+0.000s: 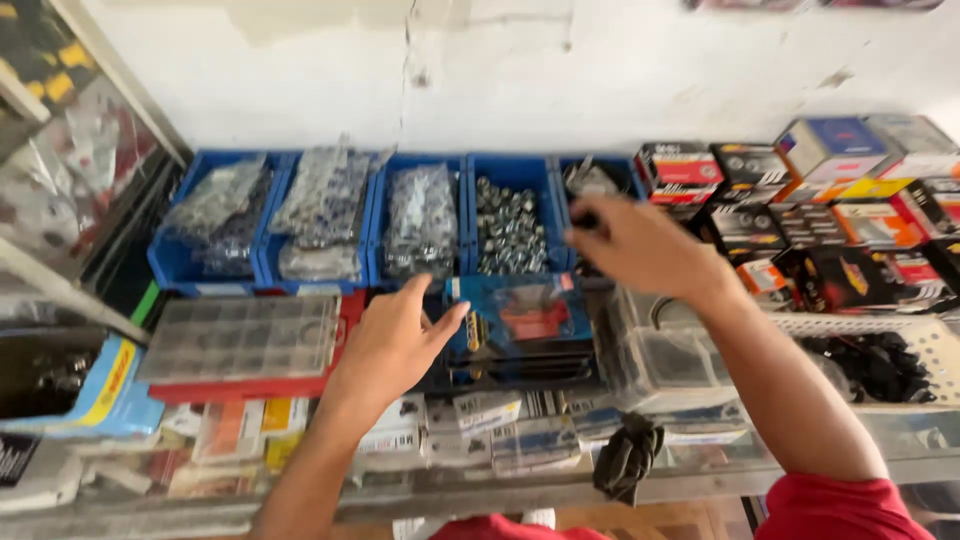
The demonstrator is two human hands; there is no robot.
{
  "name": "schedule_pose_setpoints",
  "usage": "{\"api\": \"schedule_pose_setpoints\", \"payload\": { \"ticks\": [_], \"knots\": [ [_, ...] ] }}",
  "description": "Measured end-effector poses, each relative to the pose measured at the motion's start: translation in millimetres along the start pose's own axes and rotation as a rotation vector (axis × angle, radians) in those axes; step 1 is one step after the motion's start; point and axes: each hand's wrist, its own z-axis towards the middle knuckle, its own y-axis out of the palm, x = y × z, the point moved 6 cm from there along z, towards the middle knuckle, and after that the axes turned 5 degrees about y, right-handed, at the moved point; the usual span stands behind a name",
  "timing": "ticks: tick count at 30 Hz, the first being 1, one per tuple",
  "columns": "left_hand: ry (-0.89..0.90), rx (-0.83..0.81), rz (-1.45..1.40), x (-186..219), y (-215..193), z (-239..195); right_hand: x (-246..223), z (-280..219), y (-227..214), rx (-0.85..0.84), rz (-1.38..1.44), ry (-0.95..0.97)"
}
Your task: The person picks packaged brake pads from a glass counter, wipes the packaging with a dark cloth, and hangs them on a wall grid. The person repeats this process for multiple packages, stacking some on the counter before hanging them.
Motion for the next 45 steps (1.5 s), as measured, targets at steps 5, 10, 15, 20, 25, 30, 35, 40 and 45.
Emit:
{"api": "schedule_pose_setpoints", "payload": {
  "ticks": [5,10,15,20,25,30,35,40,45],
  "knots": [
    [0.611,0.400,-0.060,74.5,-53.5,23.9,-14.6,36.1,-98.7,0.410,0.818,-0.391],
    [0.699,0.399,-0.223,147.9,-95.5,75.9,-26.2,77.4,-155.1,0.572,1.192,-0.419],
    [0.681,0.452,-0.350,168.2,-117.2,132.5,-48.7,70.7,-162.5,0.426,1.618,-0.262],
    [0.556,0.432,-0.523,155.5,-115.6,158.8,-49.0,78.9,-168.8,0.532,1.332,-0.171],
    [0.466,0.409,-0.521,161.7,-117.0,162.9,-40.2,94.2,-173.3,0.611,1.267,-0.135],
    [0.470,0.314,-0.660,180.0,-120.1,144.8,-43.8,93.5,-171.2,0.566,1.281,-0.148],
    [0.461,0.232,-0.791,182.5,-105.8,129.7,-38.2,90.6,-174.5,0.552,1.367,-0.524],
    [0.480,0.357,-0.793,176.5,-109.0,98.7,-32.3,57.4,-167.2,0.350,1.530,-0.628],
    [0.387,0.402,-0.827,175.8,-126.4,58.6,-36.1,19.2,-155.9,0.297,1.635,-0.674]
  ]
}}
